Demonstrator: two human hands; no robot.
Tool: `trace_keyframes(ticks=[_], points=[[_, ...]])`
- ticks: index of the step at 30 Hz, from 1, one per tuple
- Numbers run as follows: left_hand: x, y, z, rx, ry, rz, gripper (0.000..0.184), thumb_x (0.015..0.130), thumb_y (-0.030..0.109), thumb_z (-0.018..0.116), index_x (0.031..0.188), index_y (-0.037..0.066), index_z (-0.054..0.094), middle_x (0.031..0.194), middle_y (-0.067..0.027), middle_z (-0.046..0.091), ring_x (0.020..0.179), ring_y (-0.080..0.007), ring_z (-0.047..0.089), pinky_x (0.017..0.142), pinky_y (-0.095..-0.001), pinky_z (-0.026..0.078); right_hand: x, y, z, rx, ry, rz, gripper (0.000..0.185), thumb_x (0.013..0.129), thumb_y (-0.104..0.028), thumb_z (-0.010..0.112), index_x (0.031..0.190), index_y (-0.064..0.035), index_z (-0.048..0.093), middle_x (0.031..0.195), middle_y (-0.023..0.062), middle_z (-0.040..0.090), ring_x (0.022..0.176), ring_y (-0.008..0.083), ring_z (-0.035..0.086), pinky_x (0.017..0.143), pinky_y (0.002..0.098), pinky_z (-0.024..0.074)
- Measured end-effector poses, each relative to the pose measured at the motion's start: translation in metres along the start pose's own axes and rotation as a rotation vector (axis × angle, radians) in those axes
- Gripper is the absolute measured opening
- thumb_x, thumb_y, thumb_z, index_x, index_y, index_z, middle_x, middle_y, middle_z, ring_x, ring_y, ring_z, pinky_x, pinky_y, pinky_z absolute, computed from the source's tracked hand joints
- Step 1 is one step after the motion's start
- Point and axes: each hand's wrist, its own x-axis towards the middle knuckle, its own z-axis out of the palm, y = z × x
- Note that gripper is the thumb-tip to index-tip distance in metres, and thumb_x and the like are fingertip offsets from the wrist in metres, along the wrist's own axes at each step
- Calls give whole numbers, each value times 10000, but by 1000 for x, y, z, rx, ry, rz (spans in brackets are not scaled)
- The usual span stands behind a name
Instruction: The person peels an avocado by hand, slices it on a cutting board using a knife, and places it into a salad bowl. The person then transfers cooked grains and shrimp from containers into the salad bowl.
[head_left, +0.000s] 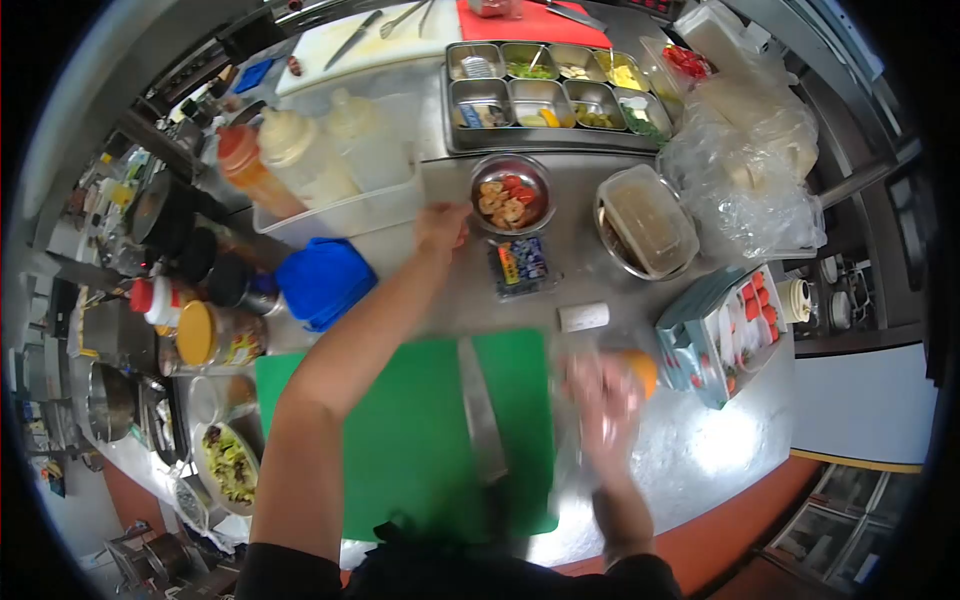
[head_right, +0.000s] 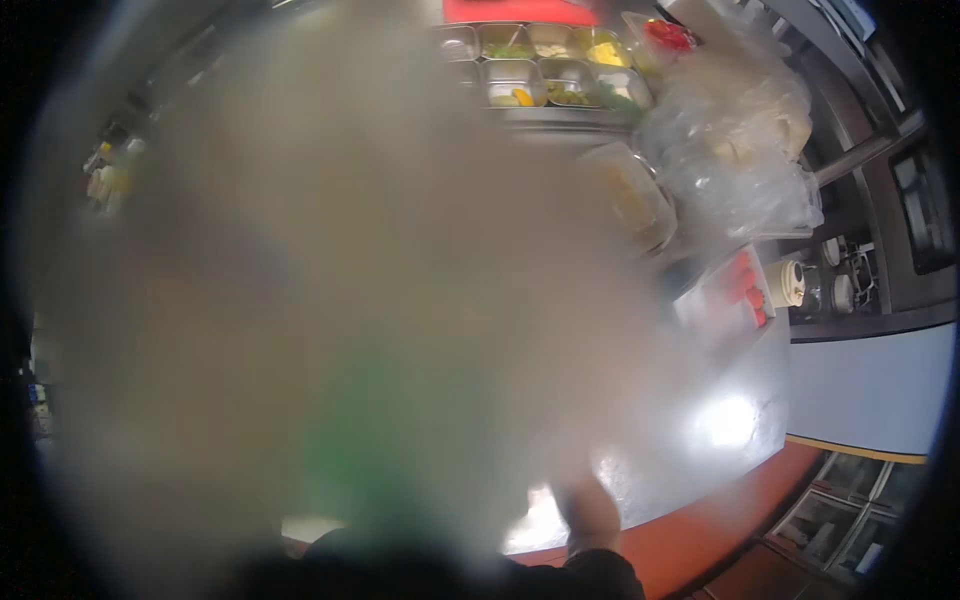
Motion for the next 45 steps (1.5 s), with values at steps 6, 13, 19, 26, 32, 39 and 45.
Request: trace_keyframes(ticks=[6, 13, 19, 26, 32, 39, 45], points=[[9, 28, 38, -296, 100, 184, 497, 722, -91, 613, 1201, -75, 483, 840, -166, 605, 651, -277, 658, 487, -359, 598, -94, 62, -18, 155, 152, 259, 209, 870, -174, 561, 812, 16, 625, 711, 54, 568, 632, 116, 510, 590, 267, 409], [-39, 58, 11, -416, -18, 374, 437, 766, -73, 576, 1195, -70, 490, 821, -144, 603, 625, -226, 643, 480, -316, 573, -75, 20, -15, 448, 333, 361, 202, 889, -161, 543, 811, 17, 597, 745, 50, 573, 671, 101, 504, 651, 236, 395], [-137, 59, -41, -512, -53, 504, 419, 760, -79, 580, 1173, -61, 511, 718, -84, 572, 619, -157, 597, 504, -260, 507, -39, -34, -6, -267, 359, -308, 154, 823, -75, 623, 955, 4, 624, 903, 119, 623, 857, 243, 595, 750, 340, 469], [-340, -82, -170, -597, 68, 178, 413, 748, -64, 599, 1157, -49, 541, 701, -59, 574, 598, -130, 570, 515, -267, 495, -76, -110, 74, -879, -339, -709, 399, 759, -99, 653, 1151, -82, 576, 1134, 150, 568, 967, 307, 594, 771, 374, 499], [-442, -162, -278, -503, 218, 71, 437, 753, -33, 608, 1183, -38, 529, 728, -63, 584, 641, -133, 589, 546, -258, 497, -173, -126, 160, -928, -794, -962, 339, 752, -102, 621, 1074, -24, 547, 1004, 148, 587, 871, 285, 596, 707, 383, 496], [-474, -219, -384, -611, 322, 22, 441, 752, -41, 609, 1185, -44, 523, 733, -46, 578, 655, -112, 581, 585, -248, 518, -246, -174, 250, -778, -890, -974, 249, 777, -101, 580, 1009, -17, 542, 990, 149, 552, 841, 316, 579, 725, 416, 473], [-472, -272, -458, -765, 405, 78, 424, 773, -78, 576, 1191, -35, 518, 740, -9, 509, 643, -97, 548, 590, -254, 541, -261, -170, 334, 135, -1008, -114, 162, 805, -60, 639, 950, -47, 568, 879, 40, 622, 822, 149, 593, 751, 283, 471]])
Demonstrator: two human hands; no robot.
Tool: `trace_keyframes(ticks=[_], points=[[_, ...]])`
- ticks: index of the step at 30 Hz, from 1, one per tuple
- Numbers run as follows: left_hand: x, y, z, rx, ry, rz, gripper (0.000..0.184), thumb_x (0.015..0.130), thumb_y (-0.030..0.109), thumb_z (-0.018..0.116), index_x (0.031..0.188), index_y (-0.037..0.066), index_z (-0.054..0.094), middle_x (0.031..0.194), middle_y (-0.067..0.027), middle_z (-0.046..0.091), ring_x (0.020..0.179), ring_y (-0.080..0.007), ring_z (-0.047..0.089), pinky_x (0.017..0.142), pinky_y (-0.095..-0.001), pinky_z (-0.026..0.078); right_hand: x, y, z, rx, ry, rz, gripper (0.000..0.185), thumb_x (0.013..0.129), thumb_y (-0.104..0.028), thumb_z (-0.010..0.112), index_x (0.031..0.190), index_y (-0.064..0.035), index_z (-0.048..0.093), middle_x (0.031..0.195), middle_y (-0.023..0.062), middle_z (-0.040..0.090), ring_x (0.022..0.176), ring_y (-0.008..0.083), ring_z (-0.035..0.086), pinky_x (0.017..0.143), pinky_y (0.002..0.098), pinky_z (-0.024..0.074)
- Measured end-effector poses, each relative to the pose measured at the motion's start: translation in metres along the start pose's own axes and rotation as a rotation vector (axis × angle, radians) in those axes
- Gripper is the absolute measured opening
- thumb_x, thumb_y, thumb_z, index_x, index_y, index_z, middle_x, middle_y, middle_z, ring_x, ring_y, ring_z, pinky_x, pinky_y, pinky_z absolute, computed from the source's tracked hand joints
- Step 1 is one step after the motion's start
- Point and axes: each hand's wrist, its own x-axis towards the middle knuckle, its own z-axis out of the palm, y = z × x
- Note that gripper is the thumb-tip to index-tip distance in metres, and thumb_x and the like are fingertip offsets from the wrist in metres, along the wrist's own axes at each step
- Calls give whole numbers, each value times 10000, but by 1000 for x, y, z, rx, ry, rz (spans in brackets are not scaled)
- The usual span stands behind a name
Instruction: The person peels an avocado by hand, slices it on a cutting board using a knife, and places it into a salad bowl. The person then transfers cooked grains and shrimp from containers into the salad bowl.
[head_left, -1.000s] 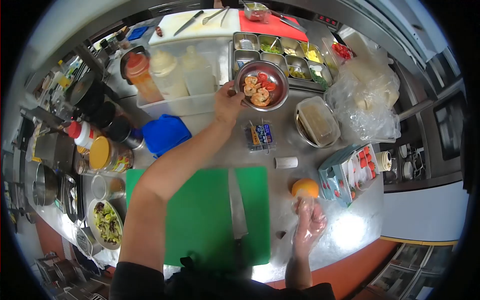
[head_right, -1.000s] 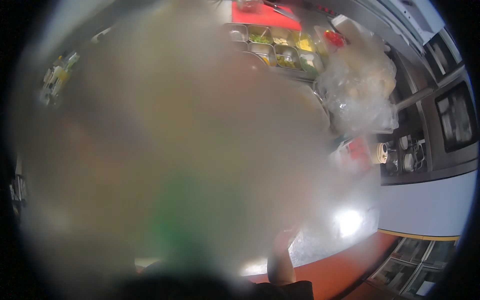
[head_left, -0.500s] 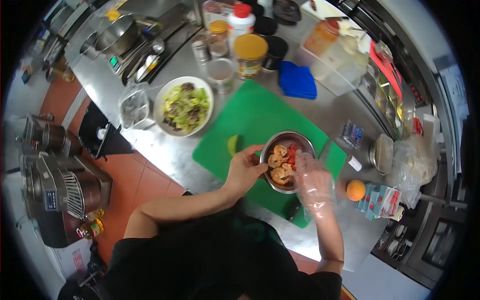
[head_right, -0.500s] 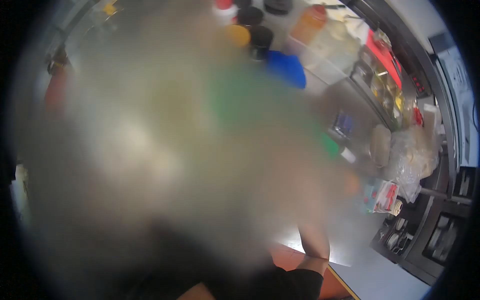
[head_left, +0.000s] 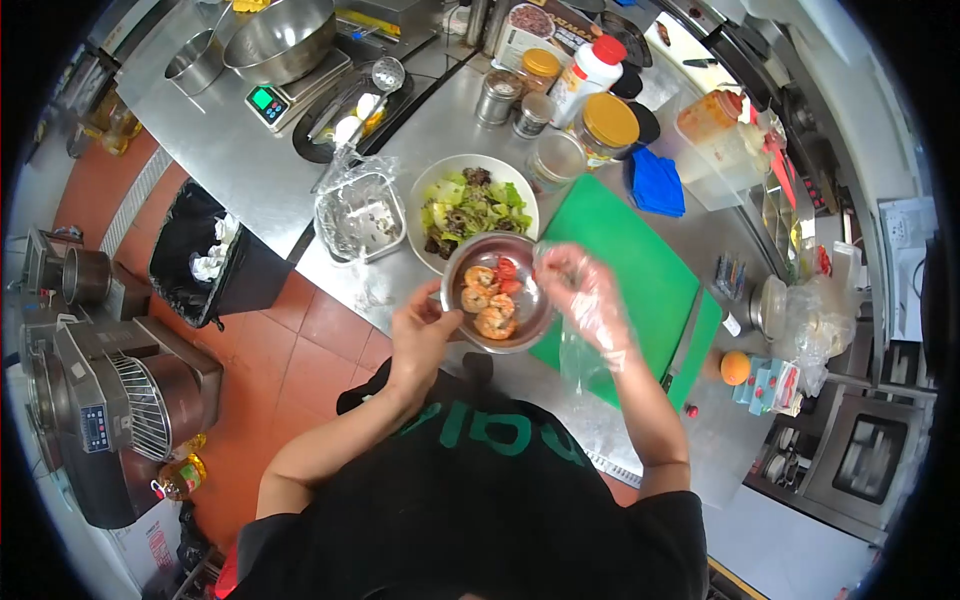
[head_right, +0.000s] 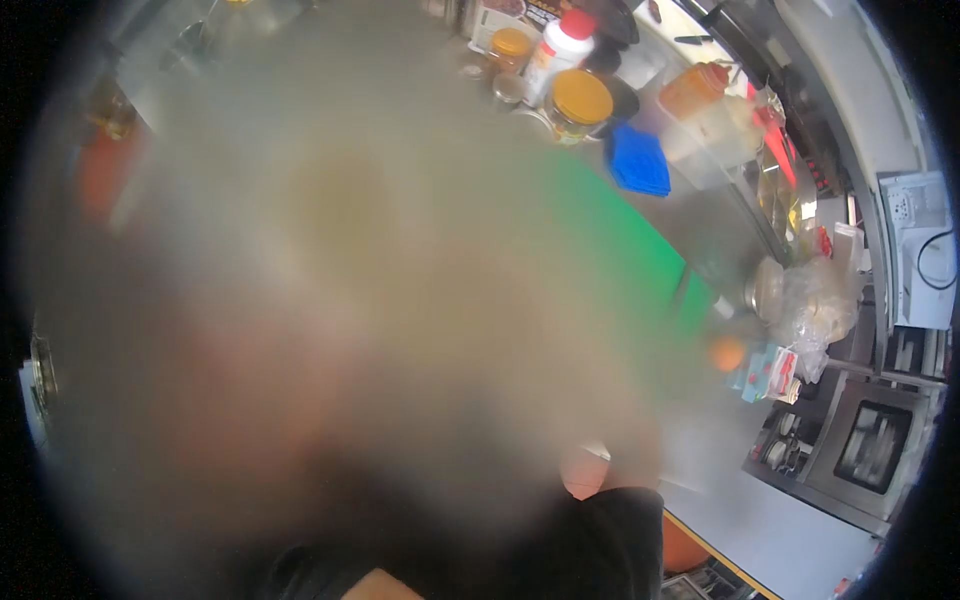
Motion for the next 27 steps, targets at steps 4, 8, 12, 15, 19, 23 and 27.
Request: trace_keyframes(ticks=[4, 8, 12, 15, 19, 23, 27], points=[[2, 29, -33, -27, 43, -5, 445, 770, -83, 577, 1208, -38, 506, 767, -21, 508, 667, -97, 553, 603, -261, 555, 58, 9, 9, -21, 120, -87, 74, 848, -81, 621, 884, -33, 577, 846, 10, 611, 821, 88, 560, 754, 253, 458], [8, 35, -48, -33, 93, 16, 446, 773, -84, 578, 1210, -40, 503, 770, -24, 513, 674, -98, 556, 610, -263, 557, 81, 20, 20, -790, 242, -310, 128, 769, -42, 640, 883, -47, 583, 838, 101, 631, 807, 235, 616, 741, 320, 484], [20, 26, -47, -79, 119, 54, 436, 778, -81, 579, 1206, -45, 505, 767, -24, 523, 666, -98, 555, 616, -261, 544, 82, 35, 12, -1050, 17, -502, 169, 747, -91, 660, 912, -67, 627, 927, 106, 650, 819, 296, 620, 729, 392, 489], [25, 29, -43, -61, 112, 49, 432, 781, -79, 578, 1206, -46, 508, 749, -14, 523, 653, -83, 540, 606, -240, 521, 75, 20, 8, -983, 73, -439, 188, 761, -103, 646, 947, -78, 637, 961, 90, 658, 848, 280, 617, 741, 382, 494], [26, 31, -36, 31, 58, 26, 435, 777, -77, 577, 1206, -45, 513, 724, -5, 535, 632, -67, 523, 582, -213, 482, 68, -22, 27, -846, -113, -696, 196, 764, -125, 614, 951, -68, 628, 998, 80, 642, 891, 256, 603, 755, 372, 500], [28, 27, -38, 116, 5, 24, 435, 766, -69, 584, 1196, -57, 517, 717, -2, 549, 619, -57, 514, 572, -200, 454, 62, -19, 54, -1225, -365, -699, 281, 750, -114, 565, 1020, -39, 583, 1071, 128, 557, 961, 278, 541, 720, 372, 490], [30, 25, -40, 167, -2, 18, 426, 764, -70, 580, 1186, -68, 519, 719, 0, 546, 610, -51, 504, 542, -186, 414, 65, -5, 55, -1288, -517, -699, 330, 728, -112, 548, 1043, -14, 553, 1065, 165, 518, 963, 291, 506, 696, 373, 480]])
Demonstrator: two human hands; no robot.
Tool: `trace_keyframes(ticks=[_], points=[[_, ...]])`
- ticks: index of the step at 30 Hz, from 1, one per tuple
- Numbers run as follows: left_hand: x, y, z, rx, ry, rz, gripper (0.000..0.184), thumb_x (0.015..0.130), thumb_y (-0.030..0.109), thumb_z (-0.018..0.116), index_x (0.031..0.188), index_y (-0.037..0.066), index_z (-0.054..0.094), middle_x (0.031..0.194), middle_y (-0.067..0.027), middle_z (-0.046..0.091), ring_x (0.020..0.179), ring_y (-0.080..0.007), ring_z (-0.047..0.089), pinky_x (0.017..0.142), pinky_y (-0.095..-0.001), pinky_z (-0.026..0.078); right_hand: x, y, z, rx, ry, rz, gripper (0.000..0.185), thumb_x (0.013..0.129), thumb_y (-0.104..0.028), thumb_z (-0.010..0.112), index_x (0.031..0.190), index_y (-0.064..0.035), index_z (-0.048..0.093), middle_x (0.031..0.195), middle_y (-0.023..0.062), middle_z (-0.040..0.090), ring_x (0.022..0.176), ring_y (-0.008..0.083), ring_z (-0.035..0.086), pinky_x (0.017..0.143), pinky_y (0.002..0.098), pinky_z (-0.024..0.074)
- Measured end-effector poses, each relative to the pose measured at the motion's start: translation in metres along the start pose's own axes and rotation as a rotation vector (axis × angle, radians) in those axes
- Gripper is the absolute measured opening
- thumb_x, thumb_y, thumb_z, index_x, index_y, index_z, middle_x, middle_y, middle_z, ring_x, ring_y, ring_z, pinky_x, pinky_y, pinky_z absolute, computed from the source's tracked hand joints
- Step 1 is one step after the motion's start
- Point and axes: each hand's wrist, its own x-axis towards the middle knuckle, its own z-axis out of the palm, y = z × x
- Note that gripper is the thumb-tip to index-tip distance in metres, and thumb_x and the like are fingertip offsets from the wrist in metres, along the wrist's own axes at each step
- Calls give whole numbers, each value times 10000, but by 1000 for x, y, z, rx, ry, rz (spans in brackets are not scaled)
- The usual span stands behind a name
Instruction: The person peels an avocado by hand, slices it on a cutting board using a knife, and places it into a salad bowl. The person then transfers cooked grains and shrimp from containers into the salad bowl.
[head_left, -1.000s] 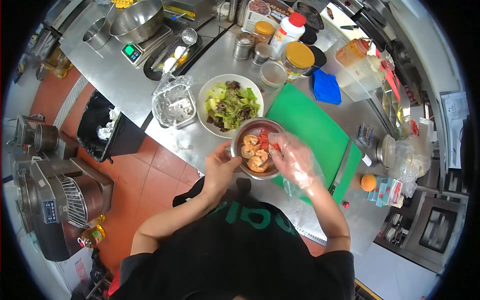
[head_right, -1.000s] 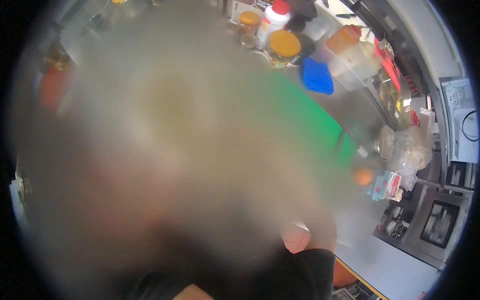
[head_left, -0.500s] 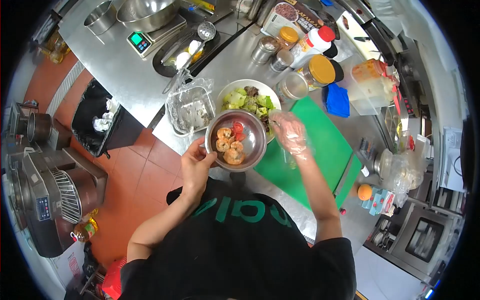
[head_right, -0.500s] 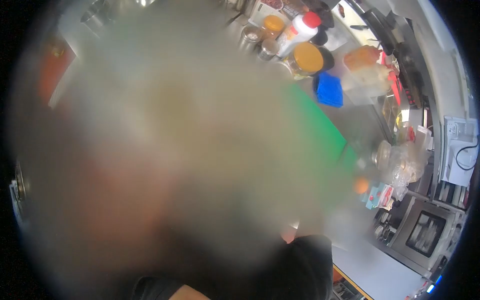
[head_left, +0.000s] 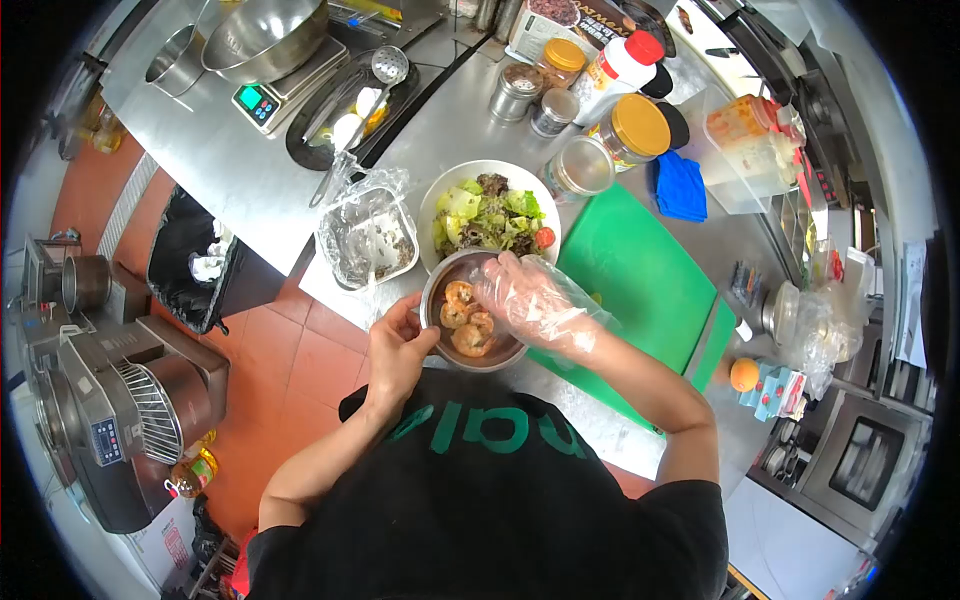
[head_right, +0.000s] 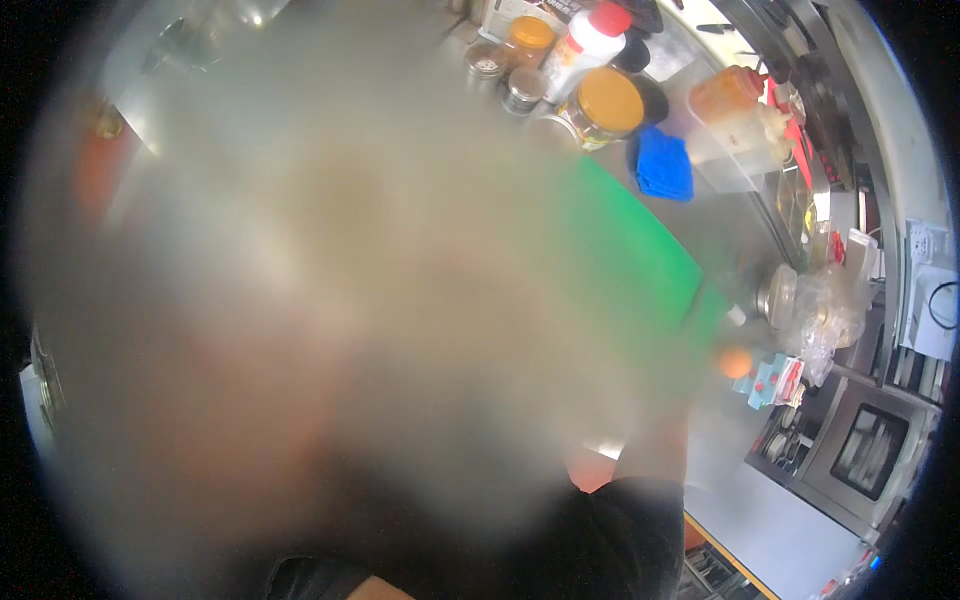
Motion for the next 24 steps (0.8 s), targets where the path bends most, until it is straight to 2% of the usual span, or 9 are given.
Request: trace_keyframes(ticks=[2, 6, 7, 9, 13, 17, 19, 21, 24], points=[[2, 1, -1, -38, 10, -32, 425, 765, -71, 577, 1186, -67, 519, 720, -1, 548, 612, -51, 507, 541, -187, 415, -1, 1, 3, 39, 1, -12, 333, 720, -120, 550, 1033, -9, 555, 1050, 170, 523, 952, 288, 509, 693, 372, 479], [6, 1, -3, 5, 12, -54, 419, 770, -68, 563, 1187, -61, 521, 725, -12, 559, 628, -62, 533, 569, -205, 456, 3, 8, 1, 196, 148, 241, 218, 785, -113, 573, 990, -42, 587, 984, 123, 556, 937, 301, 562, 731, 414, 514], [8, 2, -2, -29, 20, -57, 418, 771, -66, 560, 1187, -59, 522, 723, -14, 561, 630, -65, 538, 575, -210, 465, 7, 15, 0, 198, 144, 231, 218, 785, -113, 573, 990, -42, 587, 984, 123, 556, 937, 301, 562, 731, 414, 514], [10, 2, 0, -83, 44, -66, 419, 771, -66, 560, 1188, -57, 523, 719, -13, 560, 628, -65, 536, 571, -212, 464, 16, 31, 0, 185, 400, 120, 214, 768, -115, 634, 973, -59, 606, 944, 115, 576, 900, 290, 581, 750, 400, 515], [14, 3, -1, -113, 72, -52, 425, 769, -65, 563, 1191, -51, 525, 708, -6, 553, 623, -61, 528, 564, -210, 455, 48, 54, 10, 145, 565, 140, 243, 731, -82, 658, 970, -67, 619, 953, 117, 586, 888, 303, 587, 767, 401, 505], [13, 2, -2, -81, 94, -75, 422, 766, -62, 568, 1186, -41, 534, 698, 3, 538, 609, -54, 507, 562, -200, 441, 71, 67, 14, 34, 304, 282, 269, 752, -122, 630, 1017, -75, 617, 1000, 144, 608, 945, 335, 579, 832, 424, 475], [12, -7, -5, -51, 92, -53, 421, 765, -62, 567, 1184, -42, 535, 684, 11, 527, 603, -52, 499, 553, -201, 435, 71, 70, 24, -67, 304, 240, 277, 771, -128, 597, 1043, -77, 618, 985, 136, 615, 955, 324, 579, 846, 423, 468], [14, -9, -5, -36, 114, -25, 426, 760, -65, 569, 1185, -43, 534, 682, 15, 516, 598, -50, 492, 540, -199, 425, 69, 68, 8, 86, 460, 167, 299, 773, -121, 580, 1067, -83, 616, 992, 113, 619, 946, 299, 589, 824, 424, 475], [13, -6, -3, -48, 124, -63, 434, 753, -60, 580, 1184, -43, 534, 691, 15, 512, 595, -48, 486, 534, -195, 410, 35, 47, -5, 121, 355, -29, 307, 772, -117, 568, 1073, -87, 619, 993, 94, 622, 927, 273, 603, 796, 408, 490]])
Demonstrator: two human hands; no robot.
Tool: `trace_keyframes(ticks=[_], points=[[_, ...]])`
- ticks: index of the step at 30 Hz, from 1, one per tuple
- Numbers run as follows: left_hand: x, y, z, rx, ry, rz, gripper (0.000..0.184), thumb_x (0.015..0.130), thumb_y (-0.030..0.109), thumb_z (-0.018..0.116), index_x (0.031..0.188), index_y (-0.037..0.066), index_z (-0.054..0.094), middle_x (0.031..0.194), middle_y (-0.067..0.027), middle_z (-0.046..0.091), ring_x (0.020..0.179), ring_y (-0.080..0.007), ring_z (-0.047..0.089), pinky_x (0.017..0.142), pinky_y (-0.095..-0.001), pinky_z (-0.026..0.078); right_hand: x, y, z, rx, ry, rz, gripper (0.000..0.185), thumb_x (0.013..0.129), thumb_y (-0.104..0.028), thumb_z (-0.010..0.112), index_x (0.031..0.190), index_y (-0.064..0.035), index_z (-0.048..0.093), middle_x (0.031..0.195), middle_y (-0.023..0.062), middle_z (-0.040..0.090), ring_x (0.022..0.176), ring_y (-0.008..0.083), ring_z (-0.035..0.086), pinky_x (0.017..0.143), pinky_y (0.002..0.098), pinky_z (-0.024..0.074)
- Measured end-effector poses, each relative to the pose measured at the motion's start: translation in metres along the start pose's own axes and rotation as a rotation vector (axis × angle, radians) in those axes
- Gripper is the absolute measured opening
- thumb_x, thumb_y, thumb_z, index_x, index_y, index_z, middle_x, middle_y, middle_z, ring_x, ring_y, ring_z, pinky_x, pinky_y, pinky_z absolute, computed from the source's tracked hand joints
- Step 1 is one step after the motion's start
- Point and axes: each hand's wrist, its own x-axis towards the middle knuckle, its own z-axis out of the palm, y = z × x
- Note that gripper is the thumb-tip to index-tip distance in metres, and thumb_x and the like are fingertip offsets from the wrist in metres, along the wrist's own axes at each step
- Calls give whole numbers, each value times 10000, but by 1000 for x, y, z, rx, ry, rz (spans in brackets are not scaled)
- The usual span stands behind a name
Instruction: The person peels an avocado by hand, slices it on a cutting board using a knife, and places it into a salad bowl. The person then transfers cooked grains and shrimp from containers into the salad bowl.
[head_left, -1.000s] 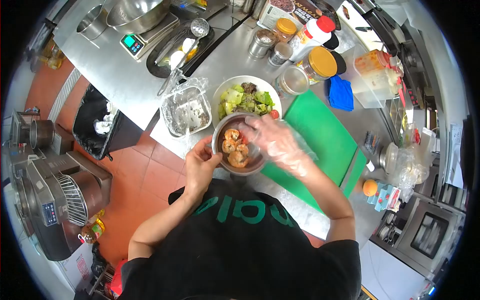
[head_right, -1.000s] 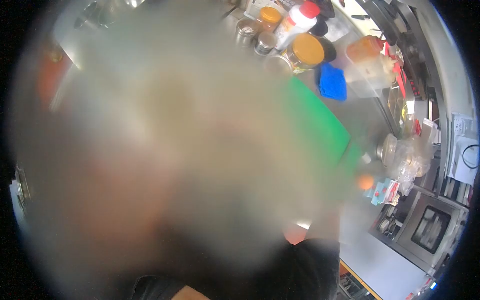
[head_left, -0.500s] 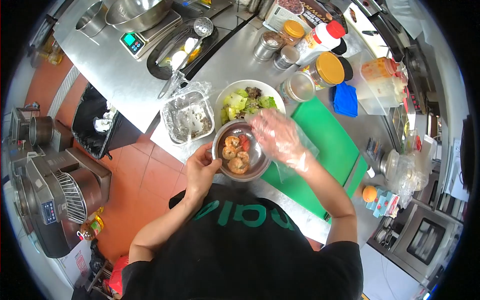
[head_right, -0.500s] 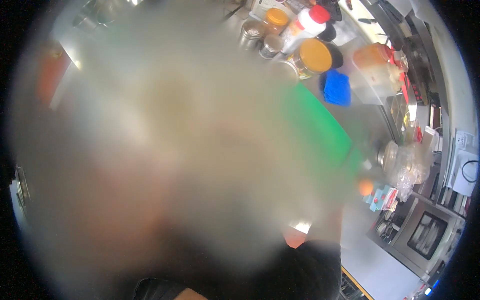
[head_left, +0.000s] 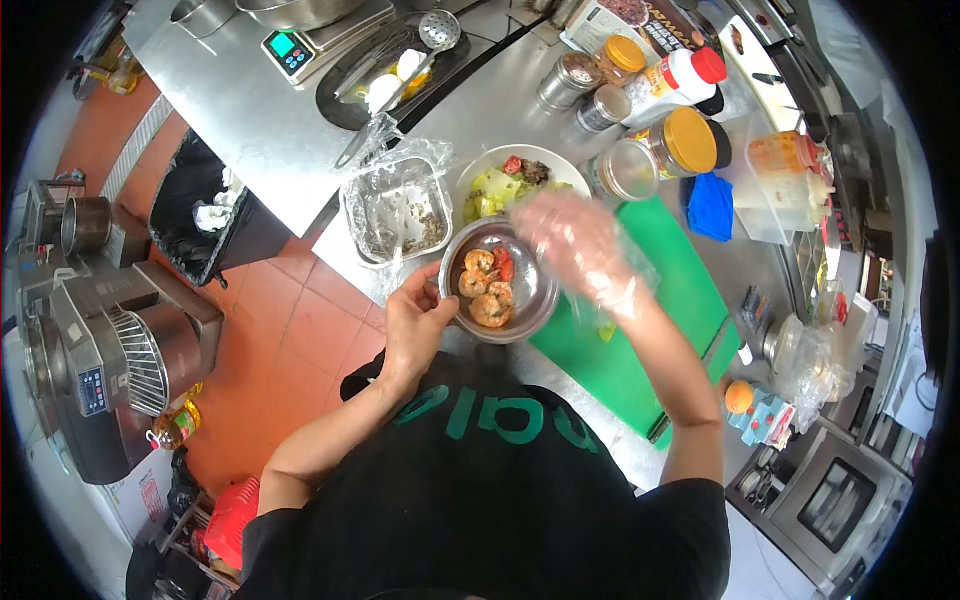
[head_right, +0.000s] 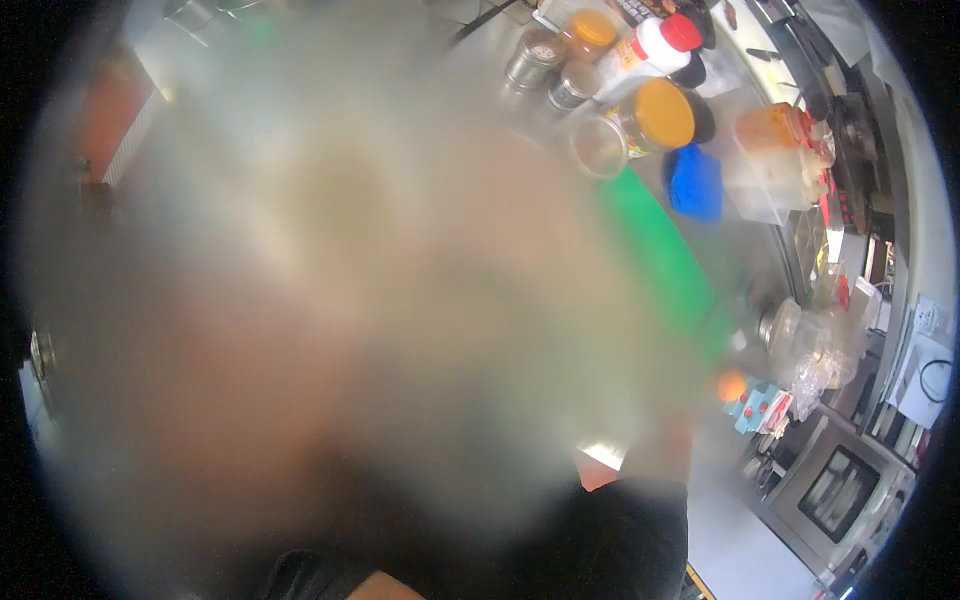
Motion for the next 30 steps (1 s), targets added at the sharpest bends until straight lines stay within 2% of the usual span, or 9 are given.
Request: trace_keyframes(ticks=[4, 9, 11, 19, 25, 27, 28, 29, 30], points=[[0, -2, 3, 25, -73, 26, 440, 750, -49, 584, 1187, -42, 533, 691, 16, 509, 595, -47, 482, 536, -191, 400, -14, -35, 3, -15, -438, 171, 353, 768, -93, 537, 1118, -56, 554, 862, 120, 542, 806, 286, 587, 666, 381, 497], [-11, 0, -4, 151, -42, 46, 430, 745, -38, 571, 1175, -45, 543, 664, 27, 502, 588, -44, 475, 526, -191, 387, -23, -43, 13, 33, -354, 92, 326, 756, -103, 537, 1078, -54, 557, 940, 142, 518, 916, 294, 561, 681, 394, 499], [-13, -1, -7, 132, -49, 46, 430, 740, -39, 569, 1170, -45, 548, 663, 26, 502, 585, -43, 472, 523, -190, 383, -27, -40, 17, 15, -206, -127, 321, 729, -104, 563, 1045, -54, 564, 949, 138, 528, 895, 288, 569, 682, 396, 506], [-19, -7, -14, 38, 2, 24, 432, 732, -44, 569, 1164, -46, 552, 662, 30, 495, 575, -38, 457, 517, -188, 373, -19, -39, 14, 96, -274, -13, 279, 665, -93, 637, 942, -68, 613, 979, 132, 563, 903, 305, 590, 685, 409, 514], [-21, -8, -14, -2, 23, 37, 420, 729, -35, 580, 1148, -54, 562, 666, 28, 499, 587, -43, 458, 532, -190, 377, -27, -44, 30, 117, 14, -54, 281, 731, -140, 653, 1003, -81, 620, 1023, 141, 594, 892, 307, 604, 714, 422, 508], [-23, -9, -13, 85, 28, 137, 424, 719, -22, 590, 1141, -55, 566, 665, 26, 503, 604, -50, 460, 553, -199, 384, -24, -51, 32, 48, -266, 87, 291, 756, -161, 644, 1028, -64, 612, 1068, 155, 594, 895, 322, 606, 728, 412, 503], [-23, -9, -14, 85, 26, 139, 424, 719, -22, 590, 1141, -55, 566, 665, 26, 503, 604, -50, 460, 553, -199, 384, -21, -54, 32, 78, 10, -52, 316, 753, -169, 626, 1037, -37, 587, 1020, 152, 590, 866, 331, 601, 712, 404, 496], [-23, -9, -14, 115, 16, 140, 428, 716, -15, 592, 1142, -53, 566, 664, 25, 504, 610, -53, 462, 561, -205, 389, -17, -56, 29, 76, 11, -52, 316, 753, -169, 626, 1037, -37, 587, 1020, 152, 590, 866, 331, 601, 712, 404, 496], [-23, -9, -15, 144, 6, 140, 432, 714, -8, 593, 1143, -52, 566, 663, 23, 506, 616, -56, 463, 570, -211, 394, -11, -60, 25, 92, -205, 40, 307, 754, -167, 613, 1029, -33, 577, 983, 148, 581, 844, 332, 595, 700, 410, 490]])
